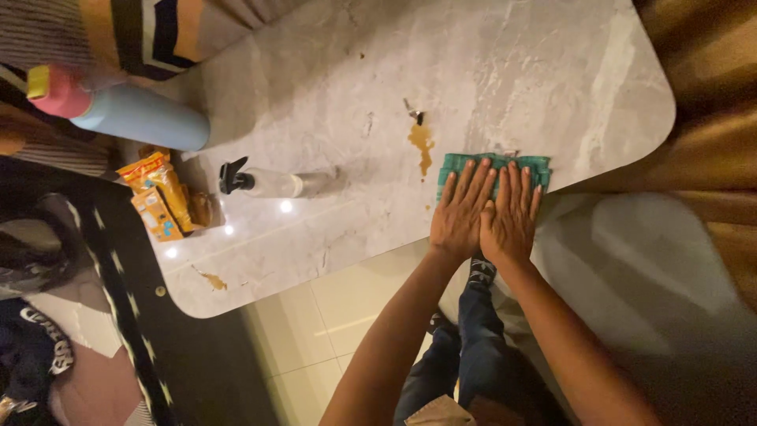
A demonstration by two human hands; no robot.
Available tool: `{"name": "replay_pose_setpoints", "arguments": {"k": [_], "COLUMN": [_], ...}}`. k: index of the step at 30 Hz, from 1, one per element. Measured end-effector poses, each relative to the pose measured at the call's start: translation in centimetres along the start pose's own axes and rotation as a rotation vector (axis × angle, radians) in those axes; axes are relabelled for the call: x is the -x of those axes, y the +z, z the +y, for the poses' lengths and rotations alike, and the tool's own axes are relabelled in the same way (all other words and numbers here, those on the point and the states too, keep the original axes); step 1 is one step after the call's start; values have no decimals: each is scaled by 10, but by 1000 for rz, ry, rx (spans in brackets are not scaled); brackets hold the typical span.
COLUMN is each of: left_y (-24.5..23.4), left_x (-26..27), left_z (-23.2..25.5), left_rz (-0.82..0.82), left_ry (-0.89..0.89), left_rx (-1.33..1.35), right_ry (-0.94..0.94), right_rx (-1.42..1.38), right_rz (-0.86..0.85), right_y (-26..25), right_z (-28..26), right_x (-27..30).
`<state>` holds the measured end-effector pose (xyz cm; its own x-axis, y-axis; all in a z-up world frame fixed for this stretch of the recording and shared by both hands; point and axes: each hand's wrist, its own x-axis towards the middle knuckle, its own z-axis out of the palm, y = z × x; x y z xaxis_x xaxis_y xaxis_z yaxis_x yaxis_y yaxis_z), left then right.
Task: The recorder uses a spray bottle and a cloth to wipe down a marble table surface.
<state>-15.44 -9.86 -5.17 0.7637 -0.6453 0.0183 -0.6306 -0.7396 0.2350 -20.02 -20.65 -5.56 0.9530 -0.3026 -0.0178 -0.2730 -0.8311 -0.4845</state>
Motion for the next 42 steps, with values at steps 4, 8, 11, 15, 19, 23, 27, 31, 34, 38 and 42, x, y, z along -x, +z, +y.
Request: {"name": "replay_pose_setpoints", "arguments": {"k": [4, 8, 11, 15, 19, 23, 27, 31, 34, 38, 42], "left_y": [-1, -5, -4, 1, 4, 4, 0, 7, 2, -9, -10], "left_x": [10, 19, 25, 31, 39, 32, 24, 25, 17, 9, -13], "left_z": [-23, -44, -52, -49, -37, -29, -25, -26, -25, -17, -20], "left_rz": [4, -27, -8, 27, 101, 117, 112, 82, 125, 79, 75], "left_ry": [57, 123, 115, -20, -142, -291, -364, -365, -364, -467, -518], "left_rx": [32, -52, -12, -26, 58, 72, 121, 65, -9, 59, 76], "right_ry": [48, 109, 106, -25, -183, -395, -470, -469, -496, -602, -663], "right_rx": [-14, -27, 4, 105, 137, 73, 95, 98, 140, 126, 85], "right_rz": [32, 67, 48, -11, -24, -25, -43, -64, -77, -114, -75], "right_y": [26, 42, 40, 36, 27, 23, 20, 14, 10, 9, 12], "right_z": [-15, -34, -46, -47, -38, -29, -24, -27, -27, -20, -13], "right_x": [10, 14, 12, 6, -1, -19, -30, -31, -42, -57, -78]}}
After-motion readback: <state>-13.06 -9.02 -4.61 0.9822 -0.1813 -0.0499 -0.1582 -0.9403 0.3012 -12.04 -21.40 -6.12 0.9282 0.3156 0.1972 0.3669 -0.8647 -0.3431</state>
